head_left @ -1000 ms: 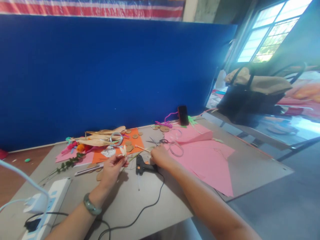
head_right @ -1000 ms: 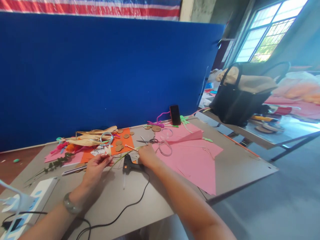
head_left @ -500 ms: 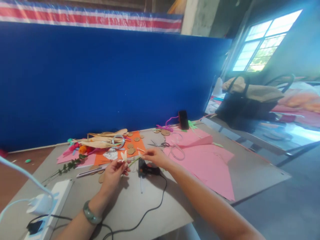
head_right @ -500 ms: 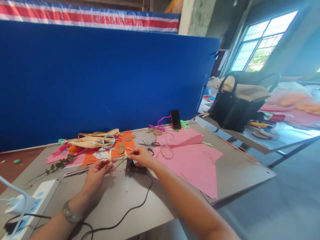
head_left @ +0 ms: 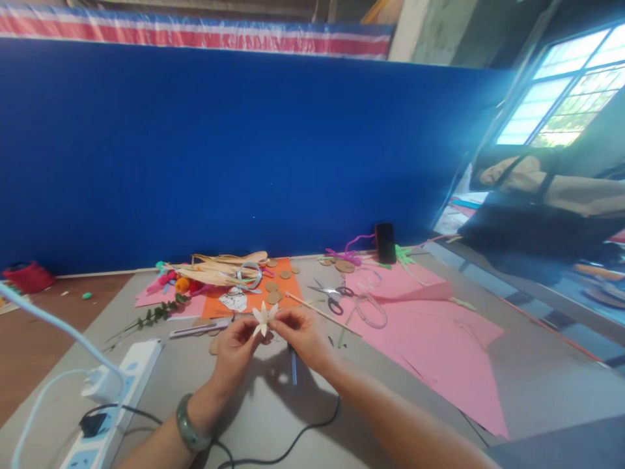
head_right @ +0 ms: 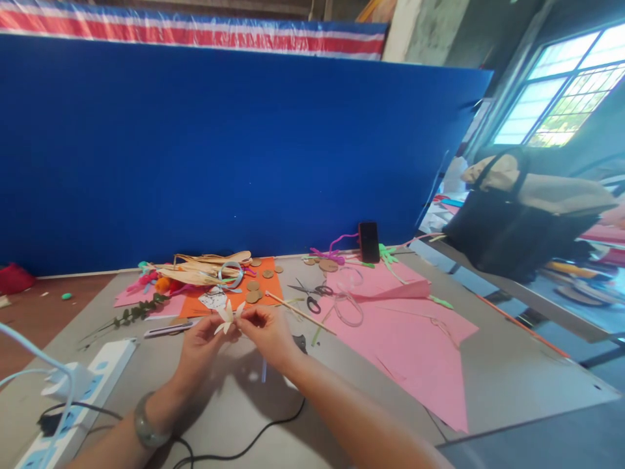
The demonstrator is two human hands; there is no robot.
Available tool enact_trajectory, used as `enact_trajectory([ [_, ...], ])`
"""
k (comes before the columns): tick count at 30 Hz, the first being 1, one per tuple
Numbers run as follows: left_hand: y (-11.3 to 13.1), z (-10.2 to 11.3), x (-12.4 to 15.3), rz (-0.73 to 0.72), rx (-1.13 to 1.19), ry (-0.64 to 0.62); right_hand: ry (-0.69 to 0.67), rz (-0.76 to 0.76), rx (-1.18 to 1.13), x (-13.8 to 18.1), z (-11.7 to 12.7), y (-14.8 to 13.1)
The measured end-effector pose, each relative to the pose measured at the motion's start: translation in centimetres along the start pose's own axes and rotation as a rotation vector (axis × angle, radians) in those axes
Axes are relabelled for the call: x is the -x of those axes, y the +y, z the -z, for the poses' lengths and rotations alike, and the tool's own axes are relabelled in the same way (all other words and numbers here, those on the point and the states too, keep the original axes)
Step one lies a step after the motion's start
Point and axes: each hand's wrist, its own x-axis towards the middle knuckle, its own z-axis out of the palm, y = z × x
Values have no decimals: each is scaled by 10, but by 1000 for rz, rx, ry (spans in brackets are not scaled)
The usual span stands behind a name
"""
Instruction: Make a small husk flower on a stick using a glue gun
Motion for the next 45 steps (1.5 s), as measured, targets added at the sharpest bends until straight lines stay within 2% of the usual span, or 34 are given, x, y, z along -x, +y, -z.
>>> enact_trajectory([
  [4, -1, 0, 1, 13, 3, 1, -51, -4, -17, 2, -2, -3],
  [9, 0, -3, 0, 63, 33, 29, 9, -32, 25, 2, 1, -5],
  [21, 15, -7, 0, 127, 7, 40, 3, -100, 35, -1, 15, 6],
  [27, 1, -3, -4, 249, -15, 53, 57, -27, 124, -2, 24, 7],
  [30, -9, 3, -8, 317, -191, 32, 128, 33, 247, -4, 32, 2],
  [33, -13, 10, -9, 196, -538, -8, 140, 66, 322, -7, 39, 1],
  [36, -13, 15, -8, 61, -911, -76, 94, 53, 322, -9, 42, 5],
  [38, -13, 15, -6, 4, -1079, -116, 69, 40, 347, -10, 42, 8],
  [42, -12, 12, -5, -57, -1259, -226, 27, -22, 381, -10, 42, 13],
  [45, -12, 10, -5, -47, -1318, -287, -34, -85, 341, -10, 42, 18],
])
